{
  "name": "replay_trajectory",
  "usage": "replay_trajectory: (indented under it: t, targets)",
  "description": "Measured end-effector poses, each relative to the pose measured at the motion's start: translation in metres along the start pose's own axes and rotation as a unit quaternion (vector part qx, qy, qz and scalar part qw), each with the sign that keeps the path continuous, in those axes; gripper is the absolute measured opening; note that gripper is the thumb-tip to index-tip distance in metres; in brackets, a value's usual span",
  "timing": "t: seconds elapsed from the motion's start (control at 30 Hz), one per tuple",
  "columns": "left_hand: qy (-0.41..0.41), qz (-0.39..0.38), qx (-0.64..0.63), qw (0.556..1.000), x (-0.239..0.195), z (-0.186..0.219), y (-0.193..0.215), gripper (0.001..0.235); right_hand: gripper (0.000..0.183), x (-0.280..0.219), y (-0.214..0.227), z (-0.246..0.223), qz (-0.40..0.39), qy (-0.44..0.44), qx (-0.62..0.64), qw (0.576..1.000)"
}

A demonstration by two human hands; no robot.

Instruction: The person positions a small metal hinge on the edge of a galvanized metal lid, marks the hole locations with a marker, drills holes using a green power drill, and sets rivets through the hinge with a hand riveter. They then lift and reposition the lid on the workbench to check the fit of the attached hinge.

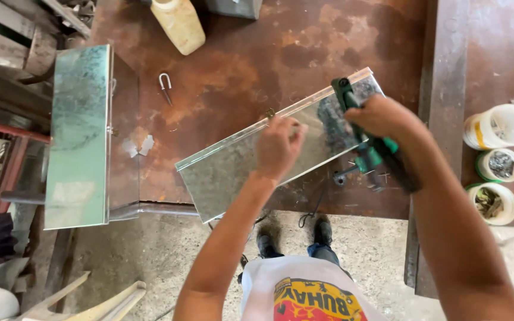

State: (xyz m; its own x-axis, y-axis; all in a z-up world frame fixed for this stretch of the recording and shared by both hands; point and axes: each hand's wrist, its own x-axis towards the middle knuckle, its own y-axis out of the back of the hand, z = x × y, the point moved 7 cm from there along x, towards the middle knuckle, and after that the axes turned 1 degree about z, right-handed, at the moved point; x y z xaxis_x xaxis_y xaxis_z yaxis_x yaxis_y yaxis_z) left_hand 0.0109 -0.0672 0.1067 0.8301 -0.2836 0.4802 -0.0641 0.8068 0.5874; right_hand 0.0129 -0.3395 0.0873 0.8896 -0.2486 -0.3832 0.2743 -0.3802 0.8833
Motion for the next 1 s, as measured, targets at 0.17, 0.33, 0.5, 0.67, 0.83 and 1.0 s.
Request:
replay_trajectory:
  t: [0.17, 0.33, 0.5, 0.67, 0.83, 1.0]
  targets:
    - [-0.024, -0.026, 0.044, 0.998, -0.027, -0.003, -0.037, 0.025, 0.023, -0.043, 0.043, 0.000, -0.068, -0.013, 0.471, 0.880]
    - [-0.054, 0.015, -0.003, 0.998, -0.033, 0.020, 0.008, 0.014, 0.023, -0.061, 0.058, 0.102, -0.054, -0.014, 0.590, 0.806]
    - [-0.050, 0.023, 0.090, 0.994, -0.038, 0.026, -0.002, 0.018, 0.029, 0.002, 0.050, 0.259, 0.083, -0.164, 0.430, 0.884]
    - [-0.047, 0.096, 0.216, 0.971, -0.049, 0.007, -0.009, 0.031, 0.025, 0.063, 0.018, 0.321, 0.087, -0.099, 0.496, 0.858]
    - [0.040, 0.183, 0.311, 0.932, -0.043, -0.005, 0.011, 0.059, 0.035, 0.127, -0.014, 0.375, 0.092, -0.077, 0.437, 0.891]
    - [0.112, 0.100, 0.329, 0.932, -0.039, -0.030, 0.002, 0.062, 0.030, 0.169, -0.025, 0.414, 0.278, -0.092, -0.053, 0.955]
